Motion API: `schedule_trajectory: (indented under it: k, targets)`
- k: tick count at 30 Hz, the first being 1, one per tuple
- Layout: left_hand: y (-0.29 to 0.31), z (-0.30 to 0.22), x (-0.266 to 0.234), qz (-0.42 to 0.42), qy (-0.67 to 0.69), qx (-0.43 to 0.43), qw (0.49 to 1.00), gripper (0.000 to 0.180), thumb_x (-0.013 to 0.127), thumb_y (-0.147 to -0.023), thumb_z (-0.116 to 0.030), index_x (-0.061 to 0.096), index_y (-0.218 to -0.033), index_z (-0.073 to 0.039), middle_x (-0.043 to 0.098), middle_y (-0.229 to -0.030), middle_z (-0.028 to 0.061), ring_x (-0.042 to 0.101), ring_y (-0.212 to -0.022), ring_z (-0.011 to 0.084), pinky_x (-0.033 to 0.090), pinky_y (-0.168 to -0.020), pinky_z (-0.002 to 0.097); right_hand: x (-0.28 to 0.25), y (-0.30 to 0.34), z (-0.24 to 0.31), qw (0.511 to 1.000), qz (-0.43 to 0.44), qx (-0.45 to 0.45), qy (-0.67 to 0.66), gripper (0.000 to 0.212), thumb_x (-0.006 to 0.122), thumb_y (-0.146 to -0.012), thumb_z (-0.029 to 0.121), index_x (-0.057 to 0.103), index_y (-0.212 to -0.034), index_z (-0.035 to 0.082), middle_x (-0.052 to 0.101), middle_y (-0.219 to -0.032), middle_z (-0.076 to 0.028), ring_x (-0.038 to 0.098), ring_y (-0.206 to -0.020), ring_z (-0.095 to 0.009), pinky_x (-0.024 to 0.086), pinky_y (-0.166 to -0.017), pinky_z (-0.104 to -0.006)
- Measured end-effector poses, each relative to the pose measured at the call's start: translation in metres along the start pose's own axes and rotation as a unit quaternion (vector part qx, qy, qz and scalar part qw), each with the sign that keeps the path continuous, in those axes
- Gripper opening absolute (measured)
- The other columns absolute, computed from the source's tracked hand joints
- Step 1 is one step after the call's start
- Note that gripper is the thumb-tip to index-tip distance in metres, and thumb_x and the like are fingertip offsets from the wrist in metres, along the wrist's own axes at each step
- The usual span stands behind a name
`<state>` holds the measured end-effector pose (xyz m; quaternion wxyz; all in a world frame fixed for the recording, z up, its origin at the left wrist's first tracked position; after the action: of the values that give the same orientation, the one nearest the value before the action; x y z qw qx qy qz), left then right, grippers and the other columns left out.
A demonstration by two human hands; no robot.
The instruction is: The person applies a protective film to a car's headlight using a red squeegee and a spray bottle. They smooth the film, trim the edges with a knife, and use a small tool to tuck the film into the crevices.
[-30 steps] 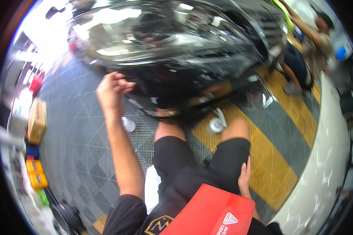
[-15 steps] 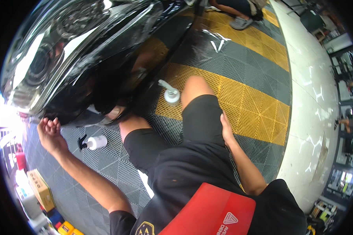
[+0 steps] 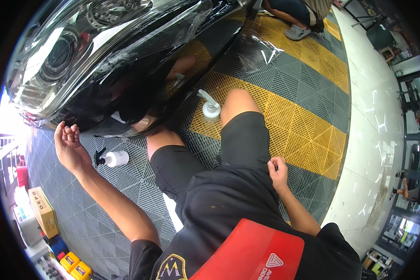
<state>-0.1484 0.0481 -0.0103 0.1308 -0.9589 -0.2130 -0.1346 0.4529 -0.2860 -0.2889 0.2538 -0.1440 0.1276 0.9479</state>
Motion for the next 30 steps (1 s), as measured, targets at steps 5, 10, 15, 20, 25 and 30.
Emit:
schedule_trajectory:
  k: [5, 10, 15, 20, 25, 30]
  targets:
    - [-0.006, 0.001, -0.001, 0.015, -0.009, 0.015, 1.000, 0.027, 0.059, -0.102, -0.018, 0.064, -0.113, 0.006, 0.063, -0.087, 0.0059, 0.066, -0.084, 0.0184, 0.054, -0.085, 0.0304, -0.007, 0.020, -0.002, 0.992, 0.045, 0.076, -0.092, 0.013, 0.062, -0.102, 0.013, 0.063, -0.098, 0.001, 0.055, -0.077, 0.002, 0.051, -0.071, -0.007, 0.045, -0.069, -0.0243]
    - [-0.017, 0.008, -0.007, 0.005, 0.012, -0.009, 1.000, 0.027, 0.059, -0.102, -0.020, 0.064, -0.110, 0.005, 0.064, -0.083, 0.0069, 0.069, -0.081, 0.0216, 0.058, -0.083, 0.0322, 0.007, 0.024, -0.006, 0.987, 0.014, 0.153, -0.056, 0.033, 0.053, -0.109, 0.026, 0.068, -0.111, -0.004, 0.070, -0.089, -0.004, 0.059, -0.073, -0.009, 0.048, -0.069, -0.0242]
    - [-0.014, 0.013, -0.004, 0.003, 0.018, -0.009, 1.000, 0.027, 0.060, -0.100, -0.021, 0.065, -0.109, 0.004, 0.066, -0.083, 0.0083, 0.071, -0.080, 0.0244, 0.059, -0.081, 0.0334, 0.014, 0.055, 0.019, 0.965, 0.142, 0.160, 0.154, 0.044, 0.050, -0.106, 0.017, 0.053, -0.142, -0.007, 0.068, -0.119, -0.012, 0.064, -0.103, -0.020, 0.048, -0.093, -0.0306]
    - [-0.015, 0.008, 0.003, 0.027, -0.011, -0.011, 1.000, 0.028, 0.059, -0.101, -0.023, 0.064, -0.107, 0.003, 0.067, -0.081, 0.0084, 0.071, -0.079, 0.0230, 0.060, -0.078, 0.0323, 0.030, 0.086, 0.016, 0.983, 0.065, 0.140, 0.104, 0.054, 0.037, -0.107, 0.024, 0.042, -0.152, -0.006, 0.041, -0.158, -0.018, 0.036, -0.148, -0.028, 0.029, -0.120, -0.0354]
    - [-0.017, 0.007, 0.001, 0.062, -0.015, 0.010, 0.998, 0.029, 0.057, -0.102, -0.025, 0.063, -0.108, 0.003, 0.067, -0.079, 0.0083, 0.071, -0.078, 0.0229, 0.059, -0.075, 0.0298, 0.017, 0.121, 0.025, 0.983, -0.126, 0.124, 0.056, 0.046, 0.039, -0.100, 0.018, 0.058, -0.134, -0.008, 0.049, -0.151, -0.020, 0.040, -0.146, -0.032, 0.030, -0.120, -0.0353]
    - [-0.018, 0.008, 0.002, 0.050, -0.023, 0.017, 0.998, 0.030, 0.054, -0.103, -0.026, 0.063, -0.109, 0.002, 0.070, -0.080, 0.0127, 0.074, -0.075, 0.0253, 0.058, -0.066, 0.0257, 0.029, 0.143, 0.134, 0.975, -0.127, -0.102, 0.149, 0.008, 0.045, -0.088, 0.001, 0.046, -0.086, -0.007, 0.042, -0.092, -0.012, 0.044, -0.084, -0.023, 0.038, -0.079, -0.0315]
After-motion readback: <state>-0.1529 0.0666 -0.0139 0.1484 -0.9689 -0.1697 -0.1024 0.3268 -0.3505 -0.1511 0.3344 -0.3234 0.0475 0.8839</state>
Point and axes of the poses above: each hand's wrist, its own y-axis away from the middle knuckle, its own x-axis out of the palm, z = x × y, the point moved 9 cm from there along -y, towards the middle knuckle
